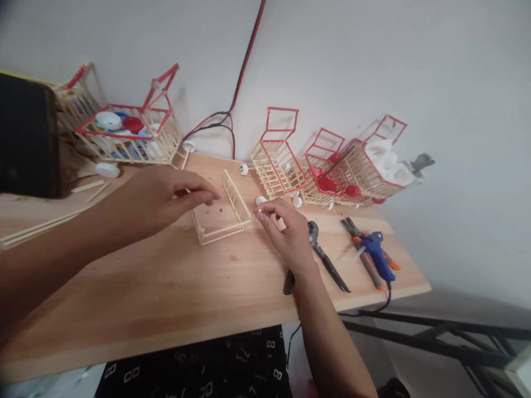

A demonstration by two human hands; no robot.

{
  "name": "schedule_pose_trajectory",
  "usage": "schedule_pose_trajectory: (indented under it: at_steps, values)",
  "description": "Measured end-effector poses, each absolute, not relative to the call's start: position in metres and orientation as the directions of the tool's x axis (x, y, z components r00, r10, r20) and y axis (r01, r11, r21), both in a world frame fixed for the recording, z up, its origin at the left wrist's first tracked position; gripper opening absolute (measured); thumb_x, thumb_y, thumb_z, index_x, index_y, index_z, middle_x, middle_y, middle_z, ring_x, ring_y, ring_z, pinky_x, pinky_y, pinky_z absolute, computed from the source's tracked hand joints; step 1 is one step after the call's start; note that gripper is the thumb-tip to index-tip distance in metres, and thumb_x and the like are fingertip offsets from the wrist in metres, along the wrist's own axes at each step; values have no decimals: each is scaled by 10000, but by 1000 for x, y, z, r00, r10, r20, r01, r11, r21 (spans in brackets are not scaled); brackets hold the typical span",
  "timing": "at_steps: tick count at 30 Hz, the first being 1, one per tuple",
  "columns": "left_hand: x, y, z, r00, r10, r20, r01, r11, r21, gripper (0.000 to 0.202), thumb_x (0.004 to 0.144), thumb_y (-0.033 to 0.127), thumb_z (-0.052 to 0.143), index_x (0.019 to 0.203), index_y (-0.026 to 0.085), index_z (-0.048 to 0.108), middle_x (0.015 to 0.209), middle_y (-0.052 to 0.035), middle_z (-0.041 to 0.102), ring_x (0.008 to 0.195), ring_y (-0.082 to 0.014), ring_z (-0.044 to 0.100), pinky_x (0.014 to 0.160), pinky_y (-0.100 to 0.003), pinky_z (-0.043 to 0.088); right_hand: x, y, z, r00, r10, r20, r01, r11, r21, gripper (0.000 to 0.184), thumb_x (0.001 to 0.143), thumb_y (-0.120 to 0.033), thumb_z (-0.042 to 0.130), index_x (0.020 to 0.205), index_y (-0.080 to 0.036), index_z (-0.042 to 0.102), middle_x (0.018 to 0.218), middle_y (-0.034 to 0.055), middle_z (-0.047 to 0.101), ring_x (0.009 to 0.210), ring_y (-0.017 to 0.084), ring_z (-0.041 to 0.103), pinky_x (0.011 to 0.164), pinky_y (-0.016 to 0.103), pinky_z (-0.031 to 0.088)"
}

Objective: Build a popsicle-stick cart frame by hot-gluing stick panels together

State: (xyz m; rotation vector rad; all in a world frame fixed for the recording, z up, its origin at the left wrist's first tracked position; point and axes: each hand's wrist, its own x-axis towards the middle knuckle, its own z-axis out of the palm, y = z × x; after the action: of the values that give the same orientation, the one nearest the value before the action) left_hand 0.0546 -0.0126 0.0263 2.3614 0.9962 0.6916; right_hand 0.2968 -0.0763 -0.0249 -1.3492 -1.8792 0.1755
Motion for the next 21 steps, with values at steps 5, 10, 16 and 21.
schedule_pose_trajectory:
  at_steps: [5,10,16,21]
  values:
    - [90,11,22,765,629,139,422,-652,630,178,790,163,593,703,150,747,645,-3,672,641,-115,568,597,-237,320,295,-77,-26,-116,847,519,721,431,-543,46,896,-217,586,878,-227,628,847,12,659,750,146,555,689,300,414]
    - [102,16,9,792,602,106,369,-609,703,183,768,173,599,656,150,742,535,18,608,529,-85,486,547,-236,293,295,-77,-28,-115,846,521,707,438,-555,47,891,-203,592,880,-228,631,849,7,659,761,144,561,695,298,411]
    - [98,19,7,811,571,125,315,-606,730,201,766,215,599,654,146,751,548,0,637,508,-81,465,549,-252,290,297,-78,-32,-99,845,525,712,429,-556,50,892,-244,585,882,-229,632,845,21,657,745,158,554,690,320,417]
    - [88,25,17,800,588,124,326,-599,732,211,754,256,610,655,129,746,543,-18,639,488,-93,488,529,-258,301,296,-78,-32,-95,840,534,724,426,-542,60,891,-257,583,869,-229,631,846,20,662,744,159,563,685,318,421]
